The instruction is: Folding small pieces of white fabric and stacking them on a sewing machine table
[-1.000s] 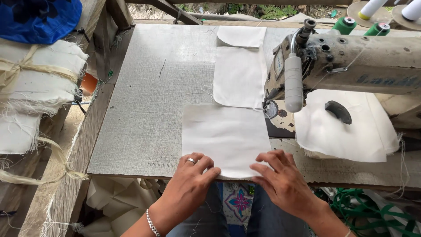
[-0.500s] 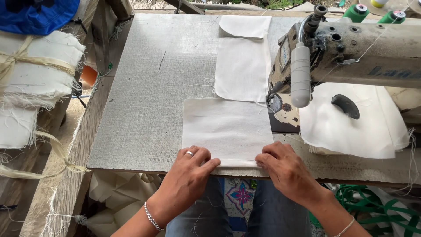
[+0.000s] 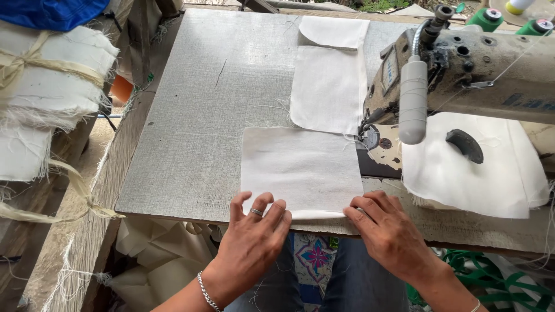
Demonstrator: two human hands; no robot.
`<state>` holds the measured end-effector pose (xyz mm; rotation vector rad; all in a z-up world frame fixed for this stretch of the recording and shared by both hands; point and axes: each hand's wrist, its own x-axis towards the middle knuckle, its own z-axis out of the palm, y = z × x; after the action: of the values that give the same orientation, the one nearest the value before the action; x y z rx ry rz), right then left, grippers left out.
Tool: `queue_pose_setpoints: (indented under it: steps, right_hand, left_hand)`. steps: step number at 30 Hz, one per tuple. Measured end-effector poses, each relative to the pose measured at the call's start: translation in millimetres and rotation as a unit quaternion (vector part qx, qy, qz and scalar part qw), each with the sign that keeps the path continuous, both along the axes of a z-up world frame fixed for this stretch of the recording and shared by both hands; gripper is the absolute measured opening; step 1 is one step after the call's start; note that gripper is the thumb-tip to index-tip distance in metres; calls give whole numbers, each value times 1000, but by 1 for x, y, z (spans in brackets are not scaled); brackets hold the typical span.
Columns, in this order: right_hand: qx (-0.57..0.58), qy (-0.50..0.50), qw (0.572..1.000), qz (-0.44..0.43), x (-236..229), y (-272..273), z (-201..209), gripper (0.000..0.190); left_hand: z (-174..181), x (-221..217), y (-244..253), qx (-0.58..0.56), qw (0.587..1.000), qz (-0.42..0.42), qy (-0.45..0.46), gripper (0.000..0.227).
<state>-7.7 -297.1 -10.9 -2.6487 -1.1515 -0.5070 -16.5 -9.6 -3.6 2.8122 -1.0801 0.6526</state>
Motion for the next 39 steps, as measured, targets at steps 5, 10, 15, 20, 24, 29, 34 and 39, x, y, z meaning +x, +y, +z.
queue_pose_setpoints:
  steps: [5, 10, 15, 20, 24, 29, 34, 39]
  right_hand:
    - [5, -1, 1000, -16, -3, 4, -1, 28]
    - [21, 17, 1000, -12, -1, -4, -13, 26]
    - [72, 41, 997, -4, 3, -2, -7, 25]
    - [132, 99, 986, -1, 6, -2, 0, 6]
    - [144, 135, 980, -16, 14, 2, 8, 6]
    - [128, 177, 975, -32, 20, 2, 13, 8]
    - [114, 147, 982, -43, 21, 3, 11, 11]
    - [-57, -6, 995, -86, 17, 15, 13, 12]
  left_hand:
    - [-8, -3, 0, -28, 999, -9, 35, 25]
    - [-10, -7, 3, -38, 999, -16, 25, 27]
    - [-19, -6, 10, -85, 995, -20, 57, 32]
    - [-18, 5, 11, -136, 984, -5, 115, 32]
    - [-16, 12, 16, -112, 990, -3, 81, 29]
    - [-11, 19, 22, -144, 984, -11, 104, 12]
    - [-9, 22, 29, -163, 970, -41, 177, 20]
    - [5, 14, 17, -94, 950, -55, 292, 65]
